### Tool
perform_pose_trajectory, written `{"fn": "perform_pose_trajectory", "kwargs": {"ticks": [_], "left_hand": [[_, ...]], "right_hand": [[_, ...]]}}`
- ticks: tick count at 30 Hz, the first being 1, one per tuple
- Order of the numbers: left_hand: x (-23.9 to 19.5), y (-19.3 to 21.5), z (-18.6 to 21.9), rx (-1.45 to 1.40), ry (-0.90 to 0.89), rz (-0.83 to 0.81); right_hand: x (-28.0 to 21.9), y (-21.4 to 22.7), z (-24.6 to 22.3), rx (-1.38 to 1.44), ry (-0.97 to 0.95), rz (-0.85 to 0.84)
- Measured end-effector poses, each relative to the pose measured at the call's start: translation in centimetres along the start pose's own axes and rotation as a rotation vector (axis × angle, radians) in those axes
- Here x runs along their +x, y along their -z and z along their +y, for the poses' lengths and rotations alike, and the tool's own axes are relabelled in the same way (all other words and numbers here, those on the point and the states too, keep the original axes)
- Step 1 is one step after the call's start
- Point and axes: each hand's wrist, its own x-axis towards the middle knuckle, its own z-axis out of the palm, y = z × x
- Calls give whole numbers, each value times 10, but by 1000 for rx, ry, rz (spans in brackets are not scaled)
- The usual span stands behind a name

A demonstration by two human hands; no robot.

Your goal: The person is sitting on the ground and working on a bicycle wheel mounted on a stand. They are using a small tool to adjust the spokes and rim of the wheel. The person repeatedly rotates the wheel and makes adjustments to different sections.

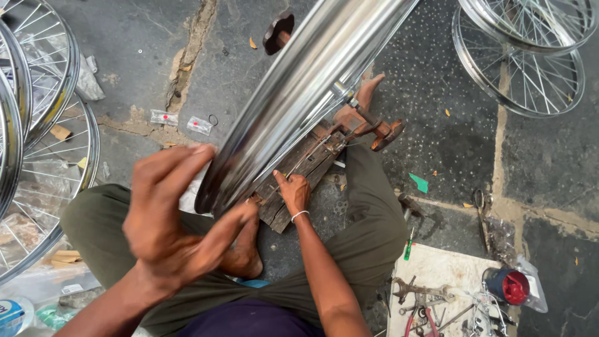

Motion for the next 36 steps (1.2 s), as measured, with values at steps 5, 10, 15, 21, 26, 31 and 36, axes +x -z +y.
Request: {"fn": "perform_pose_trajectory", "kwargs": {"ticks": [5, 10, 15, 21, 26, 31, 36], "left_hand": [[-9, -10, -8, 11, 25, -47], [-93, -31, -50, -91, 230, -25], [-156, -56, -90, -86, 617, -281], [-169, -73, -108, -23, 1024, -532], [-152, -74, -96, -57, 800, -397], [-126, -21, -68, -22, 352, -127], [-125, -6, -60, -343, 526, -84]], "right_hand": [[1, -1, 9, -7, 33, -2], [4, -6, 7, -2, 61, 10], [6, -7, 9, -34, 97, 47], [4, -6, 10, -25, 30, 13], [2, -3, 6, -47, 17, 0], [-16, 26, -23, -227, 111, 18], [-88, 93, -79, 35, 473, -21]]}}
